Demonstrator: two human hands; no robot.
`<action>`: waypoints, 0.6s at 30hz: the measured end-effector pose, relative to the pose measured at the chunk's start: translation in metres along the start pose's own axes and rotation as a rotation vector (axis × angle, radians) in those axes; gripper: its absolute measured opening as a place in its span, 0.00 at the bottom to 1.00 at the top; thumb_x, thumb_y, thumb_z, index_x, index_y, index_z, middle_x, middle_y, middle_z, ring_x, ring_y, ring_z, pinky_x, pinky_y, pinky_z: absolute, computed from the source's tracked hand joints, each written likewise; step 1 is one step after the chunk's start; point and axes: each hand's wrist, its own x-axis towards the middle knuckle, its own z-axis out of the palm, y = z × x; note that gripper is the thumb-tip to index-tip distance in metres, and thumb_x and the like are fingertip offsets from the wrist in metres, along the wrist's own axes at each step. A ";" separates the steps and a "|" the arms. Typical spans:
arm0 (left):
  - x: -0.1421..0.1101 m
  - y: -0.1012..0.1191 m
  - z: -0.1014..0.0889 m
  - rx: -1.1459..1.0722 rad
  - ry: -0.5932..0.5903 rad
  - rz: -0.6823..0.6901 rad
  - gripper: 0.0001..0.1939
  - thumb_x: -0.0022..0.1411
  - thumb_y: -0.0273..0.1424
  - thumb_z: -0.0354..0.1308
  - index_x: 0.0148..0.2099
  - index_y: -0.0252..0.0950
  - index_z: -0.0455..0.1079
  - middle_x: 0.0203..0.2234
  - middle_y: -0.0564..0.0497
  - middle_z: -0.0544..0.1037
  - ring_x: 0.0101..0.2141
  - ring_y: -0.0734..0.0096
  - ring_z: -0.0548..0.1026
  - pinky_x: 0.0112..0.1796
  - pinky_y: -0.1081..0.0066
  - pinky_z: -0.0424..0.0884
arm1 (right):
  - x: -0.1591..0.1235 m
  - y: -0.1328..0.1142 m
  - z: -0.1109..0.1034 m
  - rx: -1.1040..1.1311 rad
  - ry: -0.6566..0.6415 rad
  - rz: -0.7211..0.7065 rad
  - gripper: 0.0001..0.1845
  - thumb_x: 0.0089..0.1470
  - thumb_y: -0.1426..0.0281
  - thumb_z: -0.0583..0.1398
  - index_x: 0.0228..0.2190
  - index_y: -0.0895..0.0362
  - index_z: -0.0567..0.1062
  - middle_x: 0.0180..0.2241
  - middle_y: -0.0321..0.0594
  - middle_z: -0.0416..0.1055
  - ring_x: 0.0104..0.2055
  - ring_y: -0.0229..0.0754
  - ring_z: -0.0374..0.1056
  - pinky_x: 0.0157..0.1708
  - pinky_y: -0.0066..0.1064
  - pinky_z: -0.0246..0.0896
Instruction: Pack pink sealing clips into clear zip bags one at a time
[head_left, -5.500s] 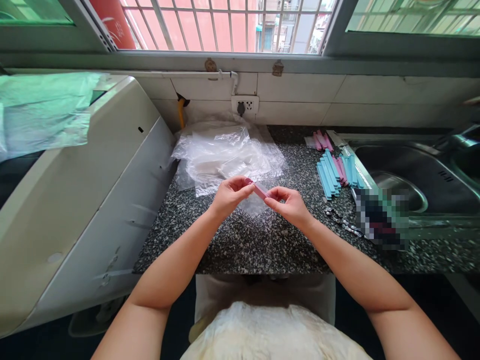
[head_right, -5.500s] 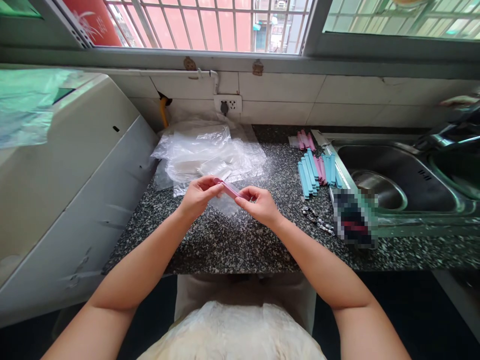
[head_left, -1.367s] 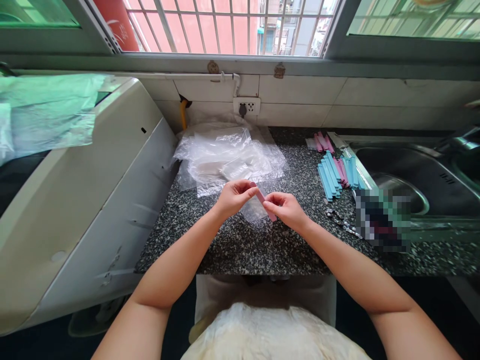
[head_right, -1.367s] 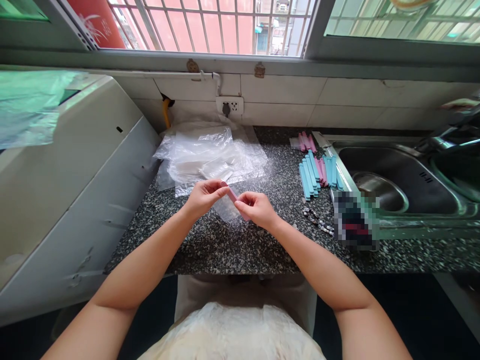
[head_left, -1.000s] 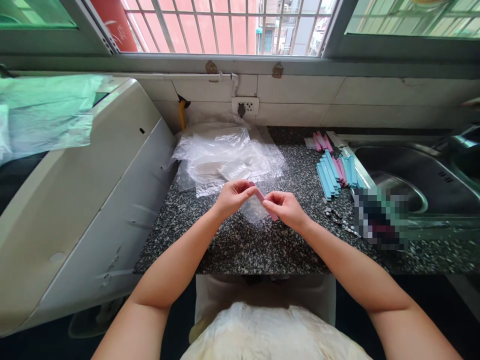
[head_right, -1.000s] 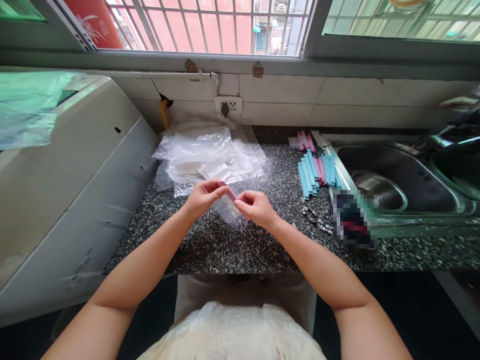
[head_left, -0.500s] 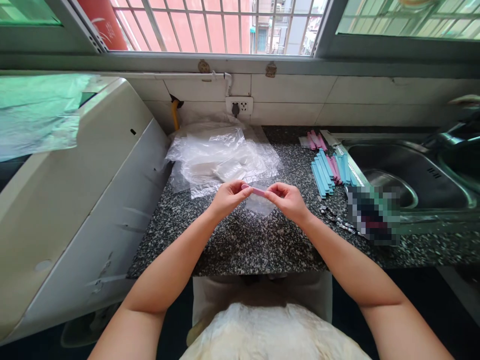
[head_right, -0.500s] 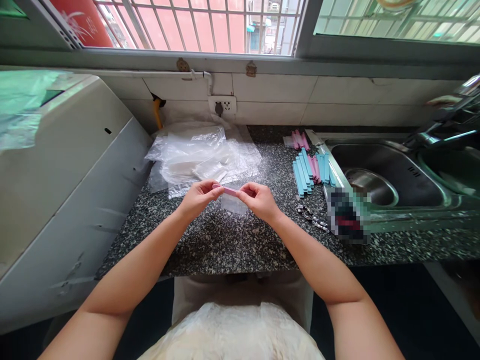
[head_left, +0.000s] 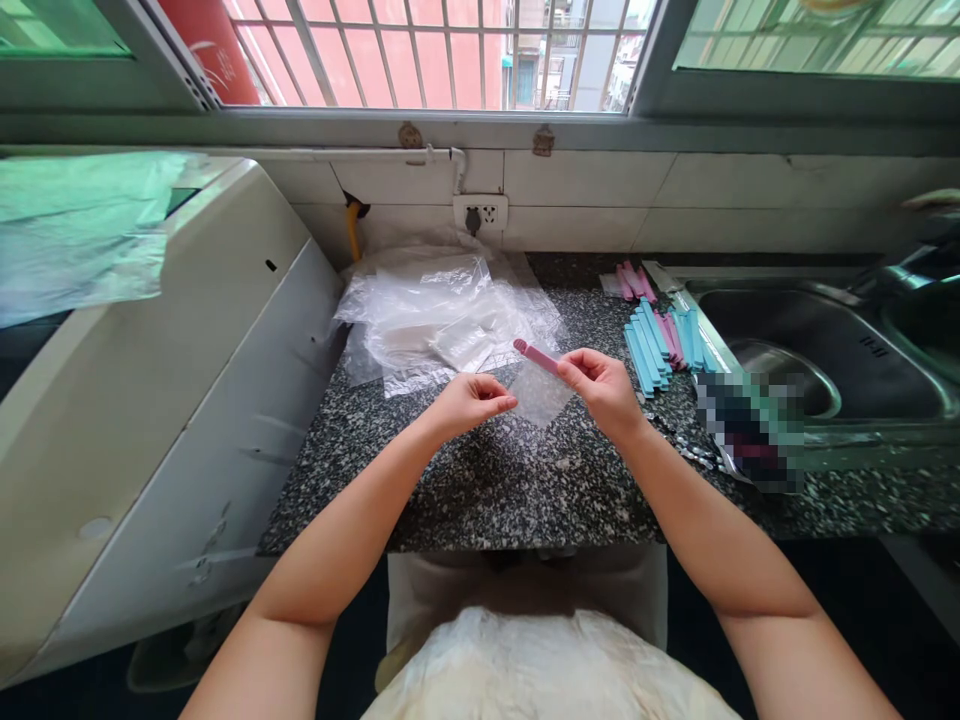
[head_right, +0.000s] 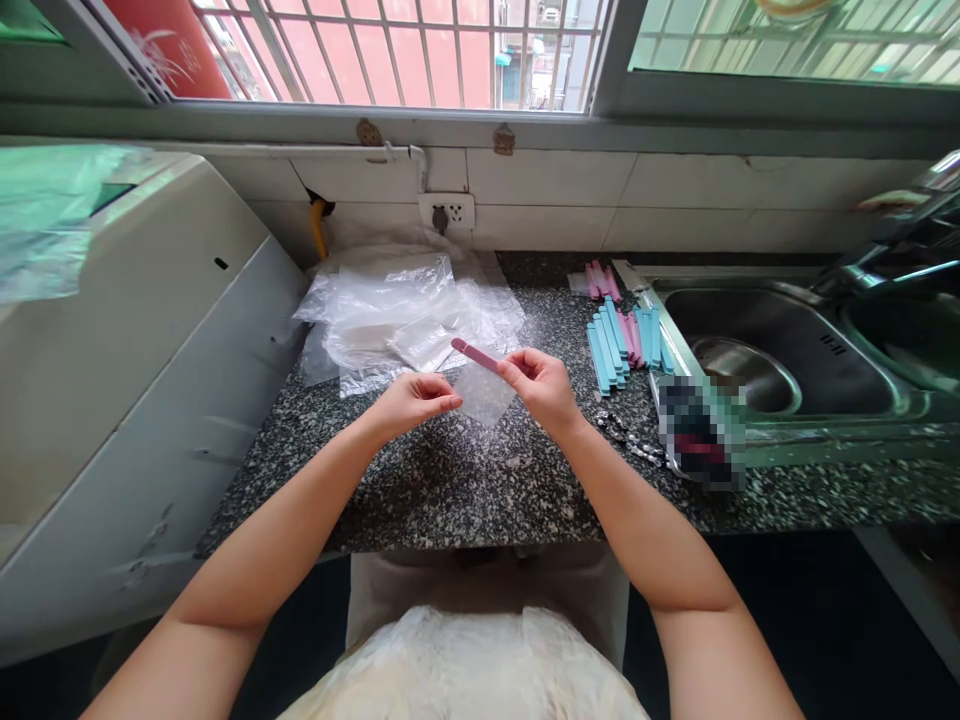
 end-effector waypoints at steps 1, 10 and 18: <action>0.000 0.000 0.000 0.008 -0.018 -0.006 0.12 0.46 0.37 0.62 0.22 0.32 0.70 0.13 0.56 0.63 0.17 0.81 0.56 0.18 0.77 0.51 | 0.001 0.000 -0.001 0.007 0.011 0.000 0.19 0.44 0.52 0.60 0.23 0.57 0.69 0.21 0.35 0.62 0.25 0.34 0.55 0.25 0.29 0.51; 0.000 -0.001 0.001 0.057 -0.079 0.023 0.10 0.50 0.34 0.58 0.21 0.35 0.66 0.13 0.57 0.60 0.17 0.80 0.55 0.19 0.75 0.51 | 0.003 0.002 -0.004 0.022 0.036 -0.009 0.18 0.43 0.54 0.61 0.22 0.56 0.70 0.20 0.34 0.61 0.23 0.33 0.54 0.23 0.28 0.49; 0.002 -0.004 0.002 0.105 -0.007 -0.015 0.14 0.49 0.40 0.59 0.24 0.34 0.66 0.15 0.58 0.60 0.18 0.80 0.55 0.20 0.75 0.51 | 0.000 0.000 0.000 0.027 -0.006 -0.002 0.17 0.43 0.54 0.61 0.23 0.57 0.69 0.21 0.34 0.62 0.25 0.34 0.55 0.26 0.29 0.51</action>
